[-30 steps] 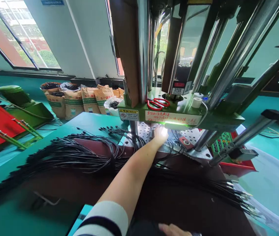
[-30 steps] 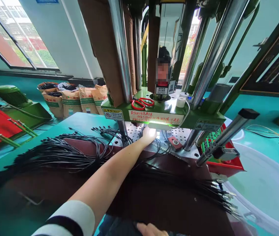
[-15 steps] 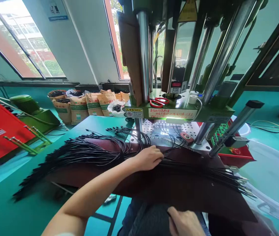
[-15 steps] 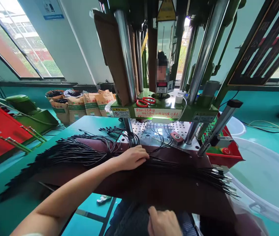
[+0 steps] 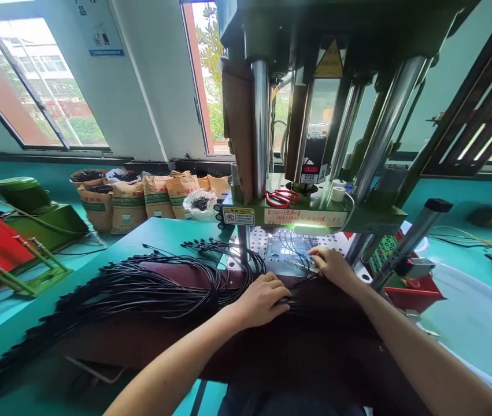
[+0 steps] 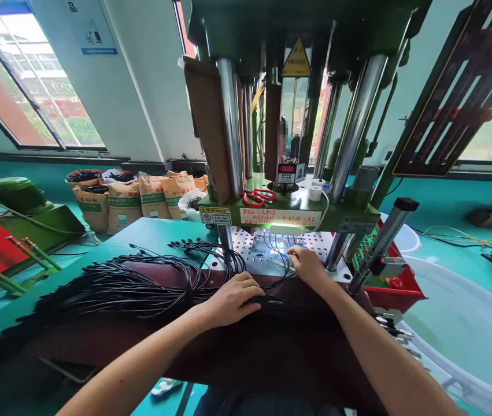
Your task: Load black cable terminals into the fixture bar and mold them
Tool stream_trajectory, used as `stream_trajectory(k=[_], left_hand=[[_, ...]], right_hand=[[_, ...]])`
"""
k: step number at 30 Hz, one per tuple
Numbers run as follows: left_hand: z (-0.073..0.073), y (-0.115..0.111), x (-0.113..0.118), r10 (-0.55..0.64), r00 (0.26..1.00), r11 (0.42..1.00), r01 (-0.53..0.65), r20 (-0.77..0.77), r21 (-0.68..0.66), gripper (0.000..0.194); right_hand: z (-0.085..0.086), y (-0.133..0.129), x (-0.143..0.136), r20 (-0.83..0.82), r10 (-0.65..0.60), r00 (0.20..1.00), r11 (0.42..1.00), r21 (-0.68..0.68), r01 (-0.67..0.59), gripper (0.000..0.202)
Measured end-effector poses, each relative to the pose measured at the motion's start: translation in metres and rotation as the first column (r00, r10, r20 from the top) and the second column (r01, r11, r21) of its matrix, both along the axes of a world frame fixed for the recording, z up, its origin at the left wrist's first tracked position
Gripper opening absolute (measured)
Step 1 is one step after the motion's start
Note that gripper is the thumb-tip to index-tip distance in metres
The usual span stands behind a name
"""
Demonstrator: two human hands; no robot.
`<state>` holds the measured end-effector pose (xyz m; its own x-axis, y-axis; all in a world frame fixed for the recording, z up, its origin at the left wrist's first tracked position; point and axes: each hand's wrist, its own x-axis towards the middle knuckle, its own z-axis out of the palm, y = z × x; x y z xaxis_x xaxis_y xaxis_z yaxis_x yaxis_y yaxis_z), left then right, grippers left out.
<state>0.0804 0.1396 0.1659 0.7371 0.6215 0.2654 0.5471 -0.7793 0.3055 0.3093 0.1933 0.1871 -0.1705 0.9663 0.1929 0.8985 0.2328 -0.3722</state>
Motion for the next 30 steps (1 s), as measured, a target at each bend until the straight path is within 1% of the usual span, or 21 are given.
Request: stream_trajectory(k=[2, 4, 6, 8, 10, 13, 16, 20, 23, 27, 30], left_hand=[[-0.001, 0.013, 0.012, 0.05, 0.998, 0.998, -0.05, -0.024, 0.032, 0.021], [-0.003, 0.028, 0.023, 0.097, 0.994, 0.994, -0.095, -0.043, 0.048, 0.019], [-0.008, 0.041, 0.032, 0.117, 0.993, 0.992, -0.115, -0.031, 0.044, 0.018], [-0.015, 0.05, 0.036, 0.12, 0.993, 0.992, -0.12, 0.004, 0.025, 0.017], [-0.025, 0.055, 0.037, 0.123, 0.992, 0.992, -0.123, 0.039, -0.009, 0.017], [-0.04, 0.058, 0.034, 0.14, 0.988, 0.989, -0.136, 0.065, -0.063, 0.022], [-0.049, 0.058, 0.032, 0.142, 0.989, 0.988, -0.139, 0.044, -0.063, 0.03], [-0.052, 0.057, 0.033, 0.112, 0.994, 0.994, -0.112, 0.017, -0.008, 0.032], [-0.053, 0.057, 0.034, 0.104, 0.995, 0.994, -0.104, 0.01, 0.015, 0.032], [-0.053, 0.056, 0.034, 0.098, 0.995, 0.995, -0.099, 0.015, 0.031, 0.033], [-0.052, 0.055, 0.034, 0.093, 0.996, 0.995, -0.093, 0.008, 0.038, 0.034]], right_hand=[[-0.01, 0.03, 0.001, 0.032, -0.041, 0.999, 0.999, 0.006, 0.04, 0.029], [-0.018, 0.054, 0.0, 0.088, -0.083, 0.993, 0.996, 0.036, 0.08, 0.021], [-0.023, 0.073, -0.002, 0.151, -0.12, 0.981, 0.991, 0.081, 0.109, 0.015], [-0.028, 0.083, -0.005, 0.203, -0.145, 0.968, 0.985, 0.117, 0.123, 0.015], [-0.032, 0.088, -0.007, 0.246, -0.164, 0.955, 0.982, 0.137, 0.133, 0.014], [-0.036, 0.088, -0.009, 0.301, -0.182, 0.936, 0.979, 0.146, 0.144, 0.011], [-0.039, 0.086, -0.01, 0.35, -0.186, 0.918, 0.979, 0.145, 0.143, 0.016], [-0.043, 0.086, -0.01, 0.402, -0.187, 0.896, 0.98, 0.145, 0.139, 0.024], [-0.045, 0.087, -0.012, 0.432, -0.191, 0.881, 0.978, 0.157, 0.136, 0.025], [-0.043, 0.089, -0.018, 0.471, -0.17, 0.866, 0.981, 0.165, 0.102, 0.025], [-0.041, 0.092, -0.025, 0.499, -0.146, 0.854, 0.984, 0.163, 0.073, 0.029]])
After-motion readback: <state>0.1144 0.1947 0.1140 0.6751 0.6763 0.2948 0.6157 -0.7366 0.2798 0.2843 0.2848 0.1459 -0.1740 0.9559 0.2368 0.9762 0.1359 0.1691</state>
